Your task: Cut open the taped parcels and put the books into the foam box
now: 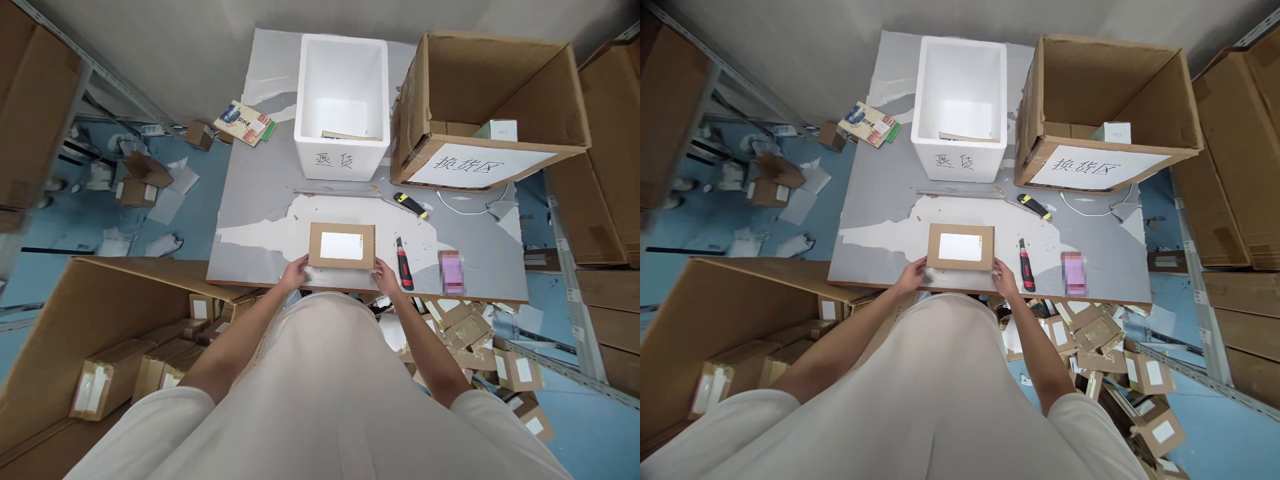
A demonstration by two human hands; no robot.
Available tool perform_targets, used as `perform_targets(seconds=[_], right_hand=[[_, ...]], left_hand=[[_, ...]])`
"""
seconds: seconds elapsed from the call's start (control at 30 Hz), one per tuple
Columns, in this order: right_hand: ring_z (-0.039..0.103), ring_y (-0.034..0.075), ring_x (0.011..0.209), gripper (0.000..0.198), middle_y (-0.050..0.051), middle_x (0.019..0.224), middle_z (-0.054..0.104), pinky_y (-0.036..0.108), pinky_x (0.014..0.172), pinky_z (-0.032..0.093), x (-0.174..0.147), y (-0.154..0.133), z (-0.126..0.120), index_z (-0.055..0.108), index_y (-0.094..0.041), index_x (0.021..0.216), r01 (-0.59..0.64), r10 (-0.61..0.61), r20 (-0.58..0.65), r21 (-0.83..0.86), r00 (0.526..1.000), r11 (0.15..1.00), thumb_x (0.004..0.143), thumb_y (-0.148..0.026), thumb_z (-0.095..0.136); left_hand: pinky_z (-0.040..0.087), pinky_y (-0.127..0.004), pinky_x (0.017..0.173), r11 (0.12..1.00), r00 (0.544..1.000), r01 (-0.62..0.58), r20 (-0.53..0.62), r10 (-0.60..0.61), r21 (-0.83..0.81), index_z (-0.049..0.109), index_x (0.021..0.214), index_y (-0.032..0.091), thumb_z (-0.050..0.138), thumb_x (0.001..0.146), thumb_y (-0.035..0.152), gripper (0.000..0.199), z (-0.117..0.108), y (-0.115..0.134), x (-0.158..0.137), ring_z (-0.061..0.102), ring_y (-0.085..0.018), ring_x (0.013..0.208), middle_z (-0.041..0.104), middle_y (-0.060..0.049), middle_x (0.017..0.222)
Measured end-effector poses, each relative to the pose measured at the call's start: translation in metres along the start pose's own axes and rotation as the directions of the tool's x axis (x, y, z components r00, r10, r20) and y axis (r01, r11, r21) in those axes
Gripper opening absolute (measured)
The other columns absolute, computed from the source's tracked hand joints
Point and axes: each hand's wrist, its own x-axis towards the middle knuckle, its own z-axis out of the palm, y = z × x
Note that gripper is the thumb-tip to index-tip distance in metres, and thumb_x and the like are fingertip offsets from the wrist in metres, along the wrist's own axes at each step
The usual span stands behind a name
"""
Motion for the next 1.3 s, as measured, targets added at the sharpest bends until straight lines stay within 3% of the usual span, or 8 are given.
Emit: perform_targets(seconds=[0.27,0.47,0.57,0.73,0.9,1.0,1.1,1.3], right_hand=[[0.064,0.023,0.1,0.044,0.011,0.114,0.067,0.045,0.095,0.048,-0.002,-0.008,0.016,0.054,-0.019,0.12,-0.017,0.017,-0.007,-0.011,1.0,1.0,0.077,-0.028,0.055],[0.06,0.025,0.095,0.036,0.013,0.107,0.064,0.041,0.086,0.049,-0.01,-0.041,-0.001,0.06,-0.019,0.108,0.166,-0.187,-0.066,-0.237,0.98,0.957,0.09,-0.042,0.04],[0.059,0.026,0.092,0.04,0.013,0.096,0.064,0.041,0.086,0.046,-0.009,-0.063,-0.007,0.063,-0.018,0.099,0.188,-0.245,-0.106,-0.38,0.964,0.906,0.093,-0.045,0.033],[0.059,0.027,0.089,0.051,0.015,0.094,0.066,0.04,0.083,0.044,-0.001,-0.079,-0.004,0.065,-0.017,0.094,0.134,-0.208,-0.112,-0.463,0.972,0.876,0.095,-0.049,0.026],[0.059,0.025,0.088,0.057,0.014,0.094,0.067,0.037,0.082,0.044,0.006,-0.075,-0.005,0.065,-0.015,0.094,0.11,-0.162,-0.115,-0.368,0.98,0.923,0.092,-0.057,0.027],[0.059,0.022,0.081,0.06,0.01,0.087,0.067,0.035,0.076,0.047,0.007,-0.07,-0.007,0.065,-0.016,0.092,0.048,-0.076,-0.113,-0.232,0.991,0.972,0.09,-0.061,0.026],[0.059,0.02,0.079,0.059,0.01,0.096,0.066,0.033,0.07,0.05,0.006,-0.06,-0.007,0.064,-0.016,0.102,0.001,-0.008,-0.103,-0.063,0.995,0.998,0.089,-0.061,0.028],[0.062,0.02,0.096,0.048,0.014,0.121,0.061,0.038,0.084,0.052,0.002,-0.026,-0.006,0.057,-0.016,0.124,0.021,-0.023,-0.119,-0.015,0.993,1.0,0.086,-0.041,0.043]], left_hand=[[0.041,-0.049,0.105,1.0,1.0,-0.008,-0.005,0.008,-0.012,0.064,0.115,0.015,0.073,0.064,0.05,0.063,0.011,0.005,-0.005,0.062,-0.029,0.111,0.068,-0.012,0.117],[0.05,-0.038,0.089,0.933,0.97,-0.182,-0.098,0.222,0.31,0.07,0.101,0.018,0.056,0.08,0.053,0.044,0.002,0.041,-0.018,0.064,-0.025,0.094,0.069,-0.011,0.104],[0.048,-0.033,0.079,0.868,0.951,-0.15,-0.172,0.258,0.472,0.07,0.091,0.017,0.047,0.086,0.053,0.044,0.003,0.061,-0.02,0.062,-0.021,0.078,0.069,-0.008,0.085],[0.042,-0.028,0.067,0.838,0.95,-0.083,-0.211,0.23,0.54,0.067,0.076,0.017,0.041,0.088,0.053,0.046,0.009,0.079,-0.008,0.053,-0.016,0.064,0.062,-0.003,0.066],[0.04,-0.026,0.065,0.871,0.954,-0.084,-0.213,0.21,0.485,0.063,0.069,0.017,0.043,0.087,0.051,0.043,0.007,0.074,0.005,0.051,-0.015,0.063,0.057,-0.001,0.061],[0.043,-0.027,0.067,0.91,0.961,-0.078,-0.212,0.177,0.407,0.064,0.07,0.017,0.037,0.089,0.05,0.046,0.003,0.064,0.009,0.055,-0.016,0.067,0.061,-0.002,0.065],[0.049,-0.03,0.075,0.964,0.973,-0.087,-0.187,0.137,0.252,0.069,0.089,0.016,0.037,0.089,0.048,0.045,-0.001,0.05,0.012,0.062,-0.017,0.079,0.07,-0.007,0.086],[0.049,-0.04,0.094,0.982,0.986,-0.075,-0.134,0.098,0.172,0.062,0.119,0.012,0.055,0.075,0.03,0.048,-0.009,0.02,0.009,0.065,-0.024,0.102,0.066,-0.015,0.119]])
